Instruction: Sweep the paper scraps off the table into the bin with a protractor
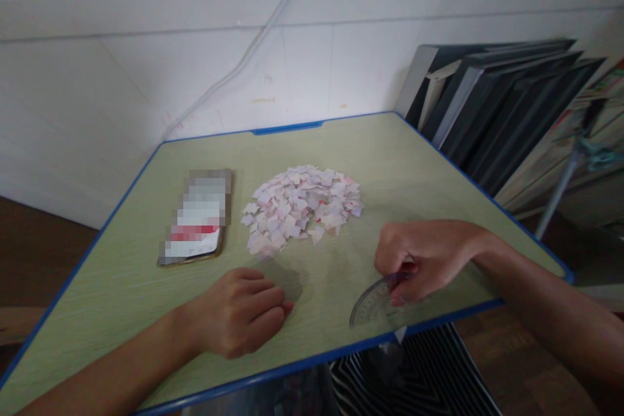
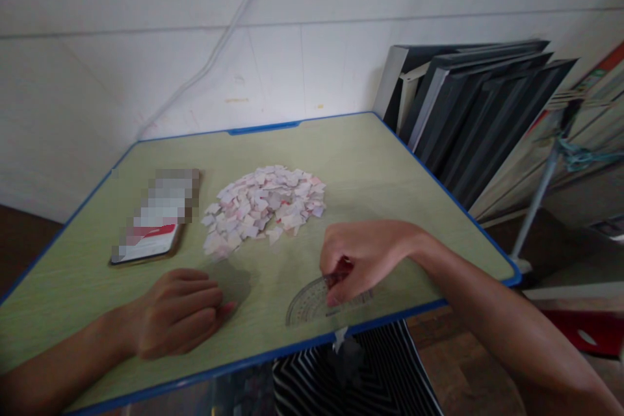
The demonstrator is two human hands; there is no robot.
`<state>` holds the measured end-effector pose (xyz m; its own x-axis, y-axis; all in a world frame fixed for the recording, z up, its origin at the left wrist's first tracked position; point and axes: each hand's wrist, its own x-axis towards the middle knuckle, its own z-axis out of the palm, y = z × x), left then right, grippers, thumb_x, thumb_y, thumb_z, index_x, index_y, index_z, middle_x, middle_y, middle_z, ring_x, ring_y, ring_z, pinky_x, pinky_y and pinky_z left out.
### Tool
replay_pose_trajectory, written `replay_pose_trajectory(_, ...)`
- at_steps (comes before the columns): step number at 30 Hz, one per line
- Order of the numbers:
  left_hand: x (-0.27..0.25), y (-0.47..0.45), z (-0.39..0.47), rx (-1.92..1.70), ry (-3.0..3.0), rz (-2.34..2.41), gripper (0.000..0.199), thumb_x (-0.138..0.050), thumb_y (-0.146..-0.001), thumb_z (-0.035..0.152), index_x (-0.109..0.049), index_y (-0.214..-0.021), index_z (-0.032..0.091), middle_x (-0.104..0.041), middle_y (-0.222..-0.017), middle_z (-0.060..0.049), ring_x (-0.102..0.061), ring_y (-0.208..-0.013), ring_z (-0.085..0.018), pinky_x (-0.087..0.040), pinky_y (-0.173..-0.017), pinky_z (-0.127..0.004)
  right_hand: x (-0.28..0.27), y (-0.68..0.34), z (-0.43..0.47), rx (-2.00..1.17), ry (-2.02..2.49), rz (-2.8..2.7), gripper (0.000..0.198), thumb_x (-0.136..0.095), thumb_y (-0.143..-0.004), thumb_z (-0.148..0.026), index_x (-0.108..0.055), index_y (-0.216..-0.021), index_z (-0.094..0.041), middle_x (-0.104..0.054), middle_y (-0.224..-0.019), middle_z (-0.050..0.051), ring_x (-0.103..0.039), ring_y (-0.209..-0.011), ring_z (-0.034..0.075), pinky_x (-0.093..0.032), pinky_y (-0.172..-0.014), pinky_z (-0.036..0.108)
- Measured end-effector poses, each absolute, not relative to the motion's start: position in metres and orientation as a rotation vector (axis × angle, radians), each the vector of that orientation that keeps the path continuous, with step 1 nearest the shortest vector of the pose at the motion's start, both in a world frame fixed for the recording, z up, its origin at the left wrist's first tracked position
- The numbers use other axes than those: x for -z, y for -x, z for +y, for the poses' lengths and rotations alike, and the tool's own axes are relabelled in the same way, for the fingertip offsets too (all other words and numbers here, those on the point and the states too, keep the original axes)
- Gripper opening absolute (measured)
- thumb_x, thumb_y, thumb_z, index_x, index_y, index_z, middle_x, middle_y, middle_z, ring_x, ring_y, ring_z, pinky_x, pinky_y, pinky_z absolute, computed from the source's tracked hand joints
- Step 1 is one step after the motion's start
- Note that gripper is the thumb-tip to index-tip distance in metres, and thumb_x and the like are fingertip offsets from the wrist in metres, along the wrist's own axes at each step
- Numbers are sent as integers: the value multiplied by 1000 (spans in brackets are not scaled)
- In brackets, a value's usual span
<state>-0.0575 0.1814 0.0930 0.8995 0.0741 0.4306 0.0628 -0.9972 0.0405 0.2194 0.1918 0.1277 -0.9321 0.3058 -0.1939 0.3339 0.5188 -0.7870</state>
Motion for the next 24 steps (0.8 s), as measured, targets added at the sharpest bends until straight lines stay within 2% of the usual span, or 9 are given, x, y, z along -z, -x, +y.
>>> replay_pose_trajectory(4,-93,58,181,-677,-3046,127,39,-37,-87,4,-38,-51,17,-39,-49,3,-29,-43,-11,-18,-44,-29,-125,-221,193,1356,-590,2618,38,-58,-75,-31,-46,-43,-13,-34,-40,-7,-33,-38,4,-18,-38,18)
replay_pose_trajectory(11,-90,57,182,-695,-3045,115,38,-38,-86,4,-38,-50,17,-39,-48,3,-28,-42,-11,-17,-43,-29,-128,-229,195,1476,-492,2483,36,-61,-73,-33,-49,-45,-13,-36,-39,-7,-35,-38,4,-20,-38,18)
replay_pose_trajectory(17,-91,58,182,-686,-3047,124,39,-37,-86,4,-40,-50,17,-39,-48,3,-30,-42,-11,-20,-43,-29,-126,-235,200,1426,-663,2609,38,-57,-76,-36,-50,-47,-12,-40,-45,-5,-38,-43,5,-22,-42,19)
replay_pose_trajectory(24,-92,58,181,-678,-3061,119,38,-38,-86,4,-40,-49,17,-40,-48,3,-31,-42,-10,-20,-42,-29,-125,-236,196,1395,-458,2472,33,-64,-71,-30,-50,-47,-13,-39,-45,-5,-40,-44,6,-24,-42,19)
